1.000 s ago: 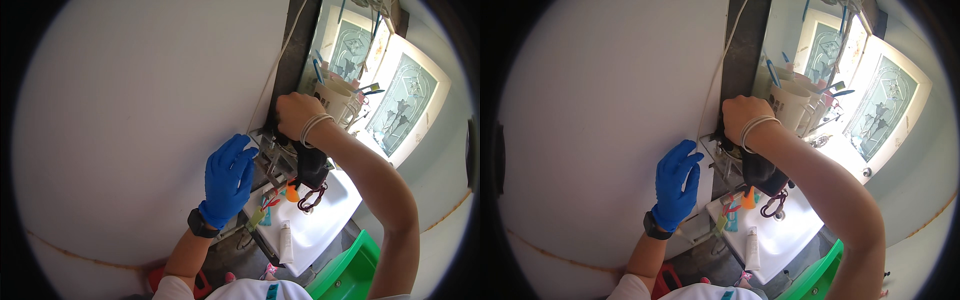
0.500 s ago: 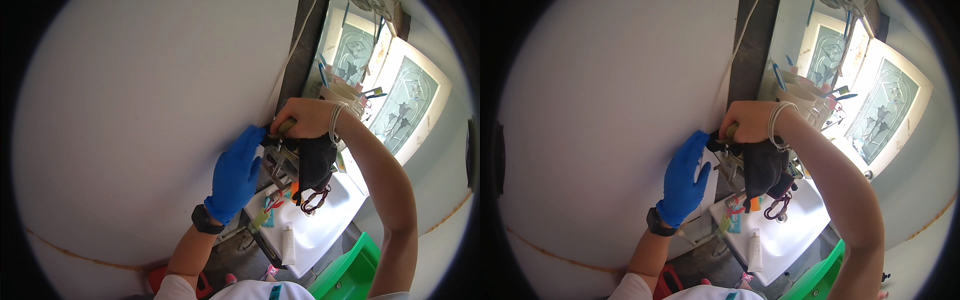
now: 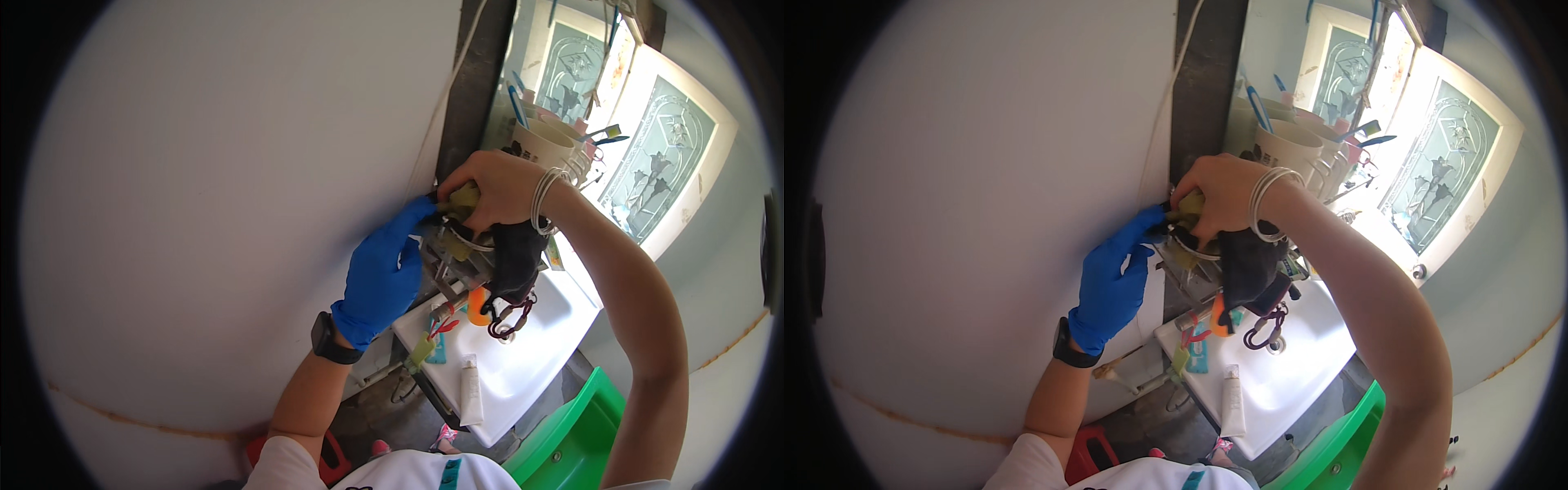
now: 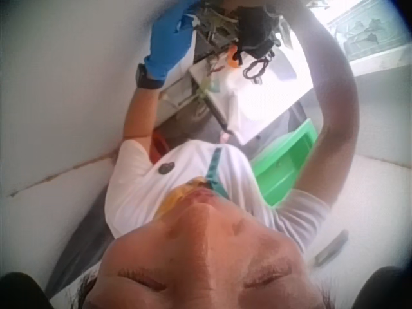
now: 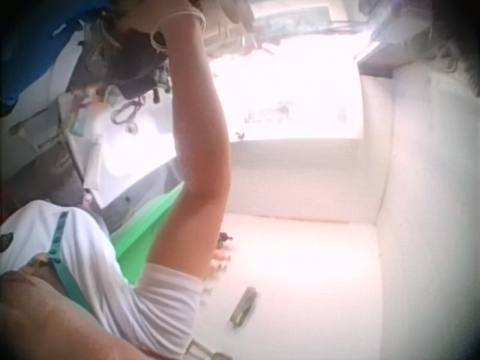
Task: The person puts on a glove and uses a cloth to wipe down the faucet, sink, and a nearby wall shelf, moving several items on the shelf to clean underneath them.
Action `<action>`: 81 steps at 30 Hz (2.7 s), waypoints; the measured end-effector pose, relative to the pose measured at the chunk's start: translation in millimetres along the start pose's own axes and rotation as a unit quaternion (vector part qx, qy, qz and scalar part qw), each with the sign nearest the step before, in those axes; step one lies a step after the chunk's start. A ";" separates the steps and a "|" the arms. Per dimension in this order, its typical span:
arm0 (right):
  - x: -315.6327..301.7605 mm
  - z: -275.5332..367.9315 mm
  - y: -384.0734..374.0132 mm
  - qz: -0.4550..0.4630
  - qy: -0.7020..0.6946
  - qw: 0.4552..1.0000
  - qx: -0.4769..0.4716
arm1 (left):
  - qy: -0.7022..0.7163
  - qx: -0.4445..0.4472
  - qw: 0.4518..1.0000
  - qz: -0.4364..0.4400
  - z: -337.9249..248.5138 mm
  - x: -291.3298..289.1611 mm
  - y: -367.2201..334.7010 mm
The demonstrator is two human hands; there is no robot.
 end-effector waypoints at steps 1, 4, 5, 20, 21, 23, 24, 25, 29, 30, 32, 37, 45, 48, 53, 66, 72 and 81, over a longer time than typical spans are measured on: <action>-1.9 -2.7 2.5 -0.034 -0.005 0.999 0.022 | 0.002 0.002 1.000 0.003 1.3 4.0 0.6; -1.2 -12.5 7.8 -0.060 -0.015 0.995 0.084 | -0.013 0.006 1.000 -0.019 1.6 9.6 2.1; 0.0 -13.4 8.2 -0.058 -0.016 0.994 0.088 | -0.008 -0.023 1.000 -0.010 1.9 13.1 1.5; 2.8 -5.3 -4.1 0.001 -0.027 0.999 0.019 | 0.015 -0.098 0.995 -0.030 -7.1 1.8 13.3; 4.3 -3.6 -2.6 -0.020 -0.013 0.999 0.032 | 0.003 -0.071 0.996 -0.053 -10.1 0.5 13.6; 4.0 -0.9 3.3 -0.040 -0.002 0.998 0.046 | -0.016 -0.062 0.995 -0.079 -19.1 0.2 14.3; 0.7 -1.6 6.0 -0.066 -0.017 0.996 0.050 | -0.035 -0.052 0.992 -0.107 -25.8 -2.7 15.0; -3.9 -4.4 9.1 -0.094 -0.033 0.993 0.055 | -0.036 -0.050 0.993 -0.104 -31.2 -2.9 13.7; -20.9 -35.4 31.5 -0.210 -0.240 0.946 0.047 | -0.071 0.026 0.989 -0.128 -55.6 -9.7 8.6; -28.3 -40.4 44.1 -0.287 -0.386 0.877 -0.018 | -0.067 0.057 0.986 -0.138 -60.9 -11.0 7.8; -39.0 -46.5 76.9 -0.371 -0.592 0.710 -0.091 | -0.065 0.058 0.987 -0.134 -62.1 -12.6 8.6; -46.0 -67.6 198.5 -0.539 -0.465 0.669 -0.214 | -0.084 0.063 0.990 -0.098 -65.7 -13.1 0.4; 33.1 -103.6 262.4 -0.497 -0.648 0.576 0.023 | -0.309 0.129 0.933 0.135 -70.0 29.7 -78.9; 58.0 -116.6 252.4 -0.452 -0.611 0.649 0.016 | -0.433 0.040 0.847 0.306 -47.4 75.7 -104.5; 49.9 -104.1 243.2 -0.440 -0.513 0.737 -0.001 | -0.516 0.019 0.764 0.387 -14.7 106.9 -111.0; -22.2 -17.4 20.3 -0.123 0.060 0.989 0.049 | -0.126 -0.087 0.981 -0.123 -90.9 -29.3 -50.6; -5.0 5.9 -0.8 0.064 0.169 0.982 0.060 | 0.082 -0.187 0.974 -0.093 -41.3 -40.5 -12.1; 3.6 -33.5 -9.0 -0.090 0.082 0.989 0.082 | -0.018 -0.063 0.998 0.014 -26.6 -13.7 -45.5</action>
Point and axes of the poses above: each hand's wrist, its own y-axis away from the middle knuckle, its own x-axis out of the palm, z = x × y, the point moved 6 cm from there along -y, towards the middle knuckle, and after that the axes turned 1 degree about -z, right-handed, at the moved point
